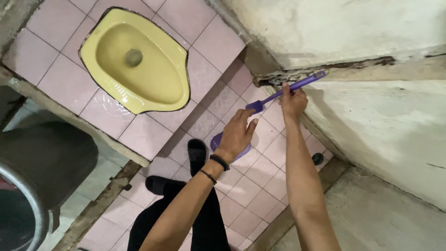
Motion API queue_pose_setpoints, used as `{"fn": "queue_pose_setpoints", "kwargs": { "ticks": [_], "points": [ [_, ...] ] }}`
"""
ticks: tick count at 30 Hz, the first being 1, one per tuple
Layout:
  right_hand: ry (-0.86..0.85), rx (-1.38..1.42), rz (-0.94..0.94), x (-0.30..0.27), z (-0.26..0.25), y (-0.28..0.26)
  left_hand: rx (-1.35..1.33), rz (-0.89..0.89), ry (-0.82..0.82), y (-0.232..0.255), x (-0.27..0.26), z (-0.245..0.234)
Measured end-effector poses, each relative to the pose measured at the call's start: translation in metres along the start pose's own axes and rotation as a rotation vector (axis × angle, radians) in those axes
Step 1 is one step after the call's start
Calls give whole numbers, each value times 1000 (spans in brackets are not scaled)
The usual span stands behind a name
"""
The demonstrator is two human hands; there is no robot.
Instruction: The person cleans a yellow squat toilet by repeatedly scooping water from a metal bucket with a red plastic scoop and pouring it into the bowl. They then apply a red liquid cleaning agent from a bottle into the toilet and scrub the interior and surrounding pink tiles with a purple toilet brush.
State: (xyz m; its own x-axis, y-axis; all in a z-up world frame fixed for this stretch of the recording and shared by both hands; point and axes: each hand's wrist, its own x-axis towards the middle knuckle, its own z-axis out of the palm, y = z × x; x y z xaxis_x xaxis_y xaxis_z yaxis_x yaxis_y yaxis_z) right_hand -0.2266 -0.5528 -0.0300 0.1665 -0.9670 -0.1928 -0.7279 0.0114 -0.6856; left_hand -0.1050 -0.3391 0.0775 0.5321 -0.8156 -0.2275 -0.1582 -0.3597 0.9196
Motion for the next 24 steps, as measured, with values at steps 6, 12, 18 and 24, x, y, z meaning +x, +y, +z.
{"fn": "queue_pose_setpoints", "kwargs": {
  "ticks": [6,12,18,24],
  "points": [
    [-30,37,83,7,11,2,0,-54,-38,-8,8,6],
    [-42,115,198,17,16,20,5,-15,-5,-15,27,23],
    [3,111,237,19,27,43,24,-18,-14,-21,36,43],
    [-46,302,243,35,34,93,-9,-115,-57,-26,28,34]
  ]
}}
